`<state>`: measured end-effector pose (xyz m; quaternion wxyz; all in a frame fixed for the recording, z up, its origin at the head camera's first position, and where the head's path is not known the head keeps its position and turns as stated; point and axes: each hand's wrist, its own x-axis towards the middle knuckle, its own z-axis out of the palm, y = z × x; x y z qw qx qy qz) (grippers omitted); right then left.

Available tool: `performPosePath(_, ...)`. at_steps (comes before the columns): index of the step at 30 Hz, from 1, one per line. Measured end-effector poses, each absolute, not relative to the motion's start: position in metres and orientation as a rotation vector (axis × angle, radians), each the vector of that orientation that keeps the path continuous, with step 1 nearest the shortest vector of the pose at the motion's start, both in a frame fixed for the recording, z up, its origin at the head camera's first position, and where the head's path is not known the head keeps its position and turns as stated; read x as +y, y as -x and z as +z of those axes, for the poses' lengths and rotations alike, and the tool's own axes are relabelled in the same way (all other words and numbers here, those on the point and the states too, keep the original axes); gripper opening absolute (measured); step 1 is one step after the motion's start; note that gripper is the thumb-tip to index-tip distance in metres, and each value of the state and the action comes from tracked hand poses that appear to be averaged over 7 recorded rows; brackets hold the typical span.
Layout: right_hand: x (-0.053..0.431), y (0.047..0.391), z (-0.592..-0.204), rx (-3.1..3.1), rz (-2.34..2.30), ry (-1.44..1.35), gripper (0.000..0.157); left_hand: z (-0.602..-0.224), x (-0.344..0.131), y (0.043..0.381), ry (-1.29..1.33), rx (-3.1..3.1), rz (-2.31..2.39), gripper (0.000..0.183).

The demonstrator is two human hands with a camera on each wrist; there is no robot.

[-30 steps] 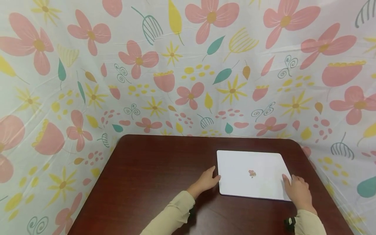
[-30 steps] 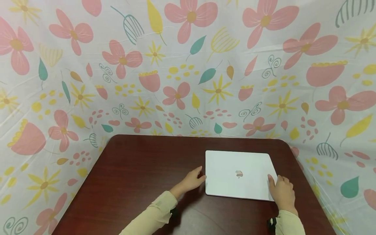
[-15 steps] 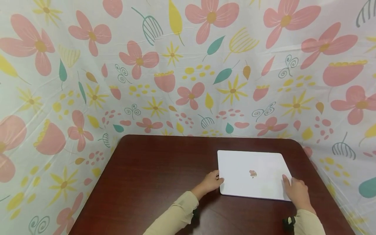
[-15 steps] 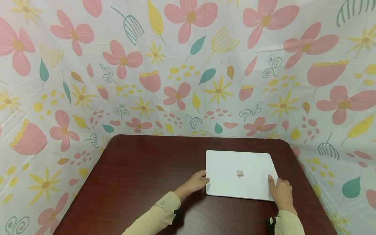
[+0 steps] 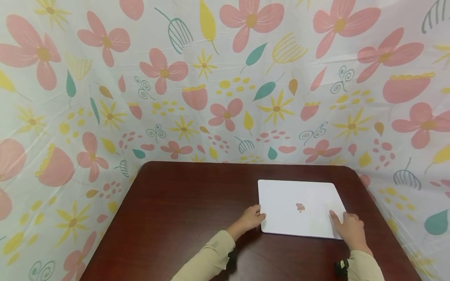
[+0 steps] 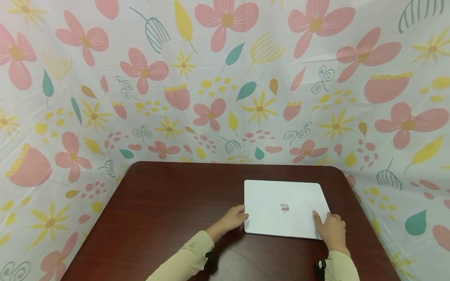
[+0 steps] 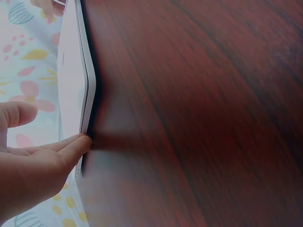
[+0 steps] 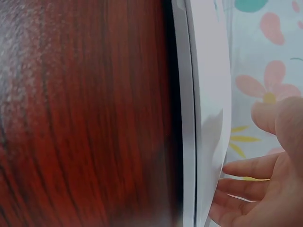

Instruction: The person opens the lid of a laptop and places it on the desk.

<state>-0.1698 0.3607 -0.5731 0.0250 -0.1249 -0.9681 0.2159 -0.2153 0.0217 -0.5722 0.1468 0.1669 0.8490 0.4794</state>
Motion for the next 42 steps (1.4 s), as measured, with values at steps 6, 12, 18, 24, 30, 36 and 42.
performPosePath(6,0.358,0.17,-0.576,-2.961,0.698,0.364,0.074,-0.57,0.017,0.214,-0.491,2.467,1.393,0.031)
performPosePath(12,0.351,0.17,-0.575,-2.967,0.724,0.382,0.075,-0.571,0.012,0.215,-0.505,2.513,1.379,0.03)
performPosePath(18,0.344,0.17,-0.575,-2.986,0.747,0.388,0.075,-0.572,0.006,0.215,-0.508,2.558,1.394,0.029)
performPosePath(24,0.334,0.169,-0.574,-2.973,0.757,0.376,0.073,-0.569,-0.002,0.215,-0.468,2.565,1.402,0.031)
performPosePath(30,0.326,0.167,-0.574,-2.961,0.758,0.311,0.073,-0.568,-0.011,0.214,-0.38,2.506,1.407,0.032)
performPosePath(36,0.32,0.168,-0.579,-2.943,0.755,0.215,0.073,-0.566,-0.022,0.213,-0.293,2.452,1.444,0.027)
performPosePath(42,0.306,0.167,-0.575,-2.931,0.758,0.169,0.07,-0.568,-0.034,0.213,-0.247,2.464,1.432,0.025)
